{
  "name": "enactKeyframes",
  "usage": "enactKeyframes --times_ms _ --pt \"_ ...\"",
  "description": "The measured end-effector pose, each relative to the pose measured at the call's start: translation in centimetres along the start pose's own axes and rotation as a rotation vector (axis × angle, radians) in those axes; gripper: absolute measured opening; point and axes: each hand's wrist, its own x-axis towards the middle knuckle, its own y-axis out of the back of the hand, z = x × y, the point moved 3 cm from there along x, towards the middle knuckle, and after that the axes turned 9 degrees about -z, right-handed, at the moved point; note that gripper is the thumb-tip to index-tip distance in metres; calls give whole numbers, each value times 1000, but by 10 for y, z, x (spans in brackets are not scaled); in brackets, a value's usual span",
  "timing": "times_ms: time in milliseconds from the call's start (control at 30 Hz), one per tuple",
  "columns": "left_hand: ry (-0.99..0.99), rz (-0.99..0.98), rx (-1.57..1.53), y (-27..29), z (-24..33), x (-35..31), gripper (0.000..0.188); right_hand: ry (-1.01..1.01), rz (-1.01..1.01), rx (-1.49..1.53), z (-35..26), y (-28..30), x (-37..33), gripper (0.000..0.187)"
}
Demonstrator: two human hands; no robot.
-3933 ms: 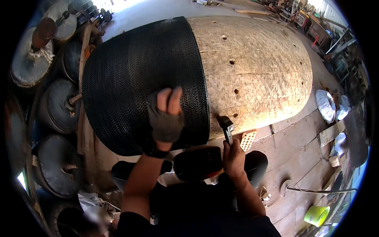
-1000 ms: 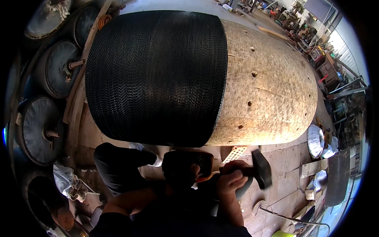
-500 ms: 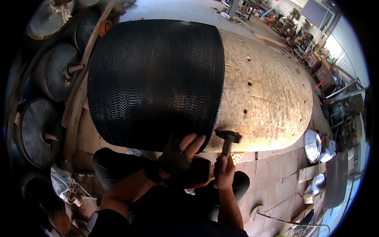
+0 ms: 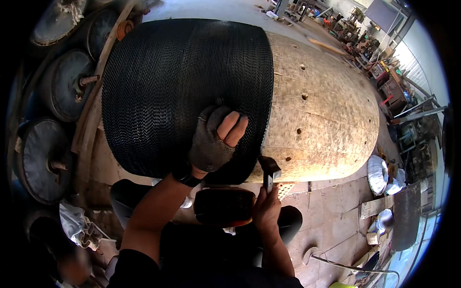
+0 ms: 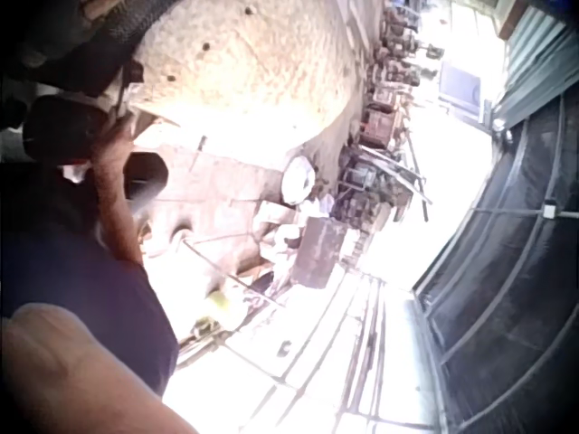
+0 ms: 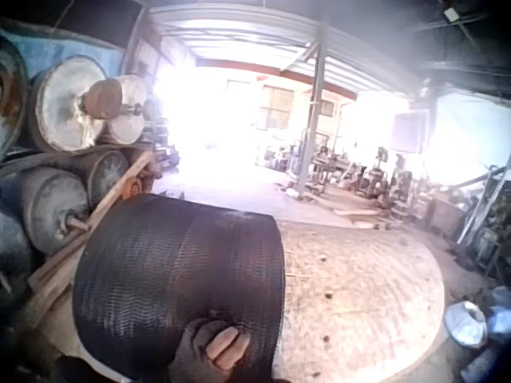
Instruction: The person hammers small nails into a black mesh material wrapped around a large cylindrical wooden object.
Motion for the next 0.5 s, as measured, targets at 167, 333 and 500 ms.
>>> enactKeyframes --times_ms 167,333,500 --pt "-12 4 -58 4 -1 -1 37 35 93 288 -19 16 -26 18" --pt "12 -24 -56 6 -2 1 38 10 23 -20 -23 10 -1 17" --pt "0 37 -48 2 -4 0 41 -15 31 201 -8 1 -23 25"
